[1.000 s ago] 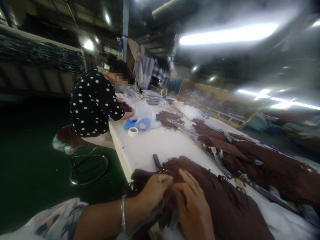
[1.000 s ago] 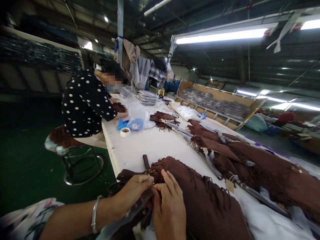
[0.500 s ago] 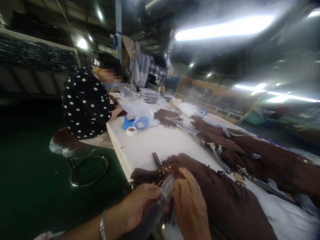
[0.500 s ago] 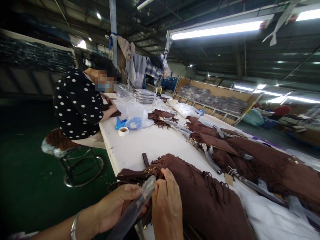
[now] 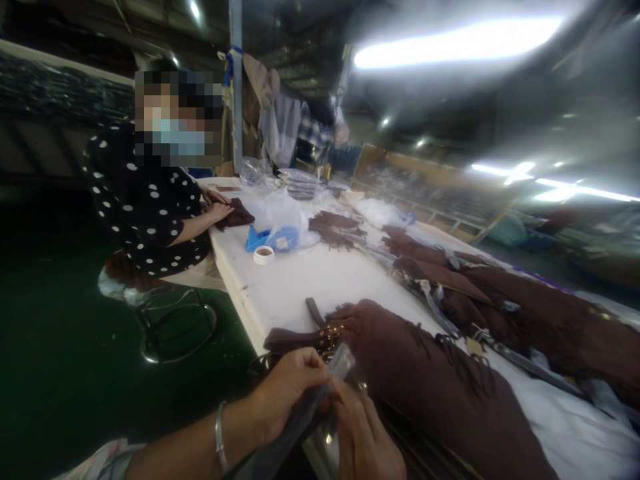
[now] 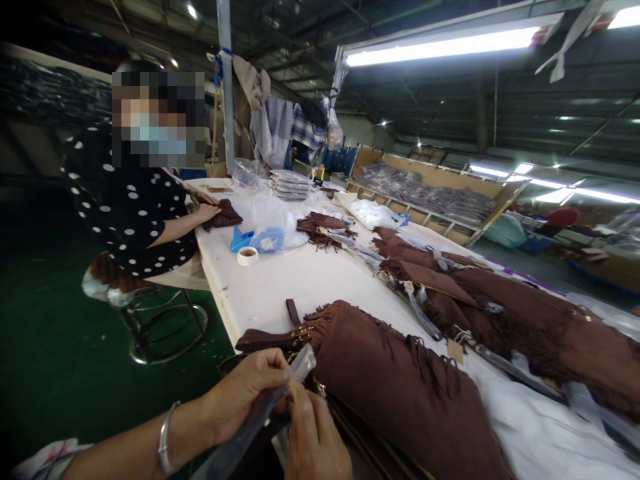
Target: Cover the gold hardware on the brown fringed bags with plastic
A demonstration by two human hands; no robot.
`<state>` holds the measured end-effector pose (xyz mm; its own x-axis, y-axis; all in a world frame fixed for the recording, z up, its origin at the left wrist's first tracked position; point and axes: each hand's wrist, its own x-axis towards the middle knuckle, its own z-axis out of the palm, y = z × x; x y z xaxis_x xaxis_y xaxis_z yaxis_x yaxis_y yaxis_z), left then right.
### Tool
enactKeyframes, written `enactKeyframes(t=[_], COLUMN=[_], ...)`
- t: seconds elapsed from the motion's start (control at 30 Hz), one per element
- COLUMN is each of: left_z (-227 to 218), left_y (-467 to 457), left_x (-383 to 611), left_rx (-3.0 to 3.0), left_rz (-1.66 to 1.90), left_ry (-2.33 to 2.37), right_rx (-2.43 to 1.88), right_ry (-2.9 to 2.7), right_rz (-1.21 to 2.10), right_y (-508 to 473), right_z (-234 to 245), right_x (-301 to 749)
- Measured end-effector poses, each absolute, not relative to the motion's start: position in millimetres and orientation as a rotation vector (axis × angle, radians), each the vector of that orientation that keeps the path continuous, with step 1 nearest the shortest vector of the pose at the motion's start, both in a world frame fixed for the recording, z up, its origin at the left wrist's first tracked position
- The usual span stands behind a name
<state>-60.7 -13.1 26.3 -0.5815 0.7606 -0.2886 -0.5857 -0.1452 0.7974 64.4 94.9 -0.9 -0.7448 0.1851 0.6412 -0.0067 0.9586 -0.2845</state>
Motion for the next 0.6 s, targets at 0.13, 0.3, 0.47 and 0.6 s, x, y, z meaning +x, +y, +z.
enactKeyframes(t=[0.13,0.3,0.47,0.6], left_z=[27.8,23.5,29.1,29.5], left_y=[-12.1,-13.5,-22.0,-21.8], left_x=[-62.4,-61.4,-55.1,-54.1], left_rx=[0.364,0.520,0.674,0.728], left_rz=[1.845,1.818,1.791,1.805], left_ry=[1.278,1.385,1.522,1.399], right_rx=[-0.050,-0.115,-0.188,-0.227], right_ry=[-2.442,-2.410,-2.347,-2.435], right_rz=[0.560,0.650,0.546,0.527], right_y=[100.2,97.9,90.1,89.7], right_z=[-2.2,2.1,1.6,6.4], right_x=[55.7,47.7,42.1,41.9])
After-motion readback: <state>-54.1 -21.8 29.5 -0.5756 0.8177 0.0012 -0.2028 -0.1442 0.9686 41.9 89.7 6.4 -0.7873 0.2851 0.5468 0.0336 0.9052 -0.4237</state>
